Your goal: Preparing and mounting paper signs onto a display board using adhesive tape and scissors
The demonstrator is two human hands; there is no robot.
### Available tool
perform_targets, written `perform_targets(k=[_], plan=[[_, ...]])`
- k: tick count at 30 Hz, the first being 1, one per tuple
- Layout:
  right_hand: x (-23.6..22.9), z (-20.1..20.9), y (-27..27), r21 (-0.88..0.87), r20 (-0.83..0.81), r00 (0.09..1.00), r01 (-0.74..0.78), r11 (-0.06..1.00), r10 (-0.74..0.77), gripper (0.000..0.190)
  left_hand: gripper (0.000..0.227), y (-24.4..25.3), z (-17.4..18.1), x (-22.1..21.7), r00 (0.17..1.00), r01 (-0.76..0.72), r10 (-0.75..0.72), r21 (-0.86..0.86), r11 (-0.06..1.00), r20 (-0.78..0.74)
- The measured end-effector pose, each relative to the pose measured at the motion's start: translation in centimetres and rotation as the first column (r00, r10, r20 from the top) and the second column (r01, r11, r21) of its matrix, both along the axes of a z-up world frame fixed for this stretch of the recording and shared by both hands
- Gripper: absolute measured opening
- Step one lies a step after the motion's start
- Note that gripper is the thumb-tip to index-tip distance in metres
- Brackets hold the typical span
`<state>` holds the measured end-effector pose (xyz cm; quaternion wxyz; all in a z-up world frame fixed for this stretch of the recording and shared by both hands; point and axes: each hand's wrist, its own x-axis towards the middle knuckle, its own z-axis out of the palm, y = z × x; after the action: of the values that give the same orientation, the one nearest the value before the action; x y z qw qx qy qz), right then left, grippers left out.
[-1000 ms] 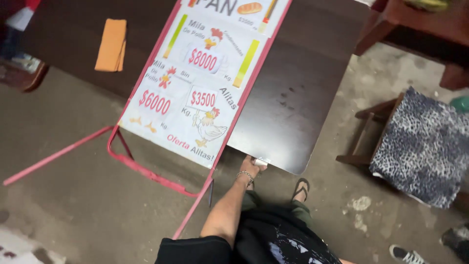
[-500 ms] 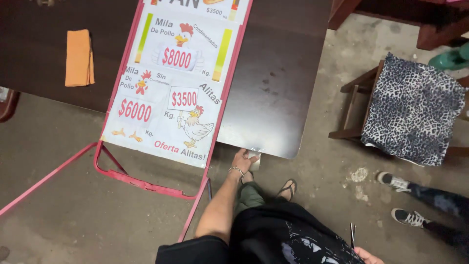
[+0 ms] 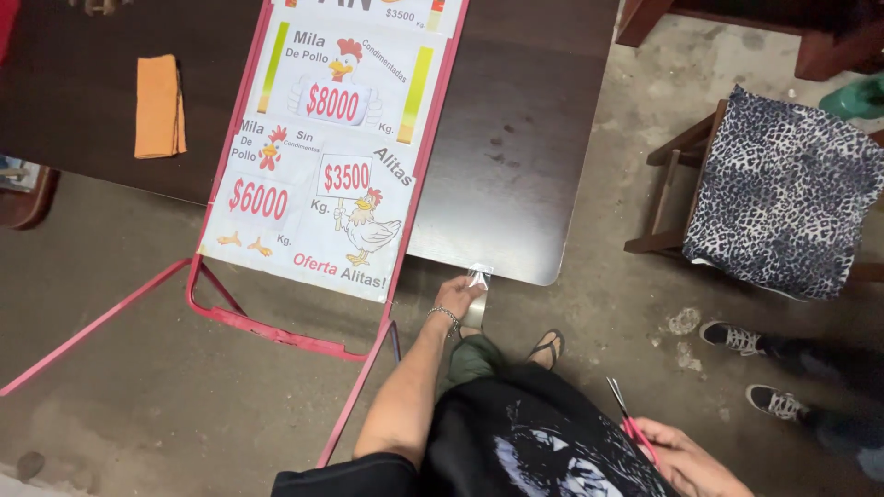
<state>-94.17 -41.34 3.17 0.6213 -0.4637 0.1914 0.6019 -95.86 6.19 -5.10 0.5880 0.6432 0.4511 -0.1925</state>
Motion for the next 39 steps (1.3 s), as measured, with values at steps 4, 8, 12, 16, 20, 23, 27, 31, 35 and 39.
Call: perform_targets(k=[4,8,12,16,20,23,27,31,35,39], plan=[[2.0,-0.2,2.0,-0.085,0.196,0.940,-0.268,0.960,0.280,0.046,0.034,-0.7,-1.6,-0.2,0.994,-0.097,0.098,-0.034,0.995,0.042],[2.8,-1.1,3.0,-0.069,0.182,0.938,-0.287,0.955,0.295,0.037,0.009,-1.2,-1.6,-1.1,0.992,-0.125,0.125,-0.012,0.992,0.032],[3.5,-2.1,3.8,-0.047,0.148,0.949,-0.273,0.961,0.277,0.039,0.010,-0.8,1.5,-1.4,0.991,-0.131,0.131,0.002,0.991,0.029],[4.9,-2.1,5.7,-0.069,0.093,0.948,-0.300,0.951,0.306,0.040,0.023,-0.2,-1.1,-1.4,0.998,-0.043,0.039,0.082,0.996,0.042],[7.2,-0.9,9.4,-0.038,0.105,0.903,-0.414,0.909,0.416,0.039,0.017,-0.4,0.9,-1.0,0.997,-0.075,0.075,0.016,0.997,-0.020],[8.9,0.0,13.4,-0.103,0.155,0.854,-0.486,0.868,0.496,0.043,0.020,-0.5,-3.5,-1.6,0.999,-0.031,0.032,0.077,0.997,-0.021],[13.1,0.8,18.9,-0.222,0.184,0.726,-0.626,0.748,0.662,0.048,0.023,-0.5,-6.5,-2.5,1.000,0.019,-0.016,0.143,0.990,-0.019],[16.7,-4.2,23.7,-0.233,0.171,0.568,-0.770,0.594,0.805,0.052,0.026,-0.1,-5.2,-2.0,1.000,0.008,-0.009,0.102,0.995,0.012],[19.0,-4.5,28.8,-0.285,0.089,0.370,-0.880,0.380,0.925,0.062,0.027,-0.1,-5.0,-2.0,0.999,-0.008,0.006,0.069,0.998,0.034],[19.8,-2.8,32.1,-0.312,0.039,0.279,-0.909,0.277,0.959,0.065,0.028,-0.3,-7.8,-2.8,0.997,-0.048,0.047,0.006,0.999,0.057]])
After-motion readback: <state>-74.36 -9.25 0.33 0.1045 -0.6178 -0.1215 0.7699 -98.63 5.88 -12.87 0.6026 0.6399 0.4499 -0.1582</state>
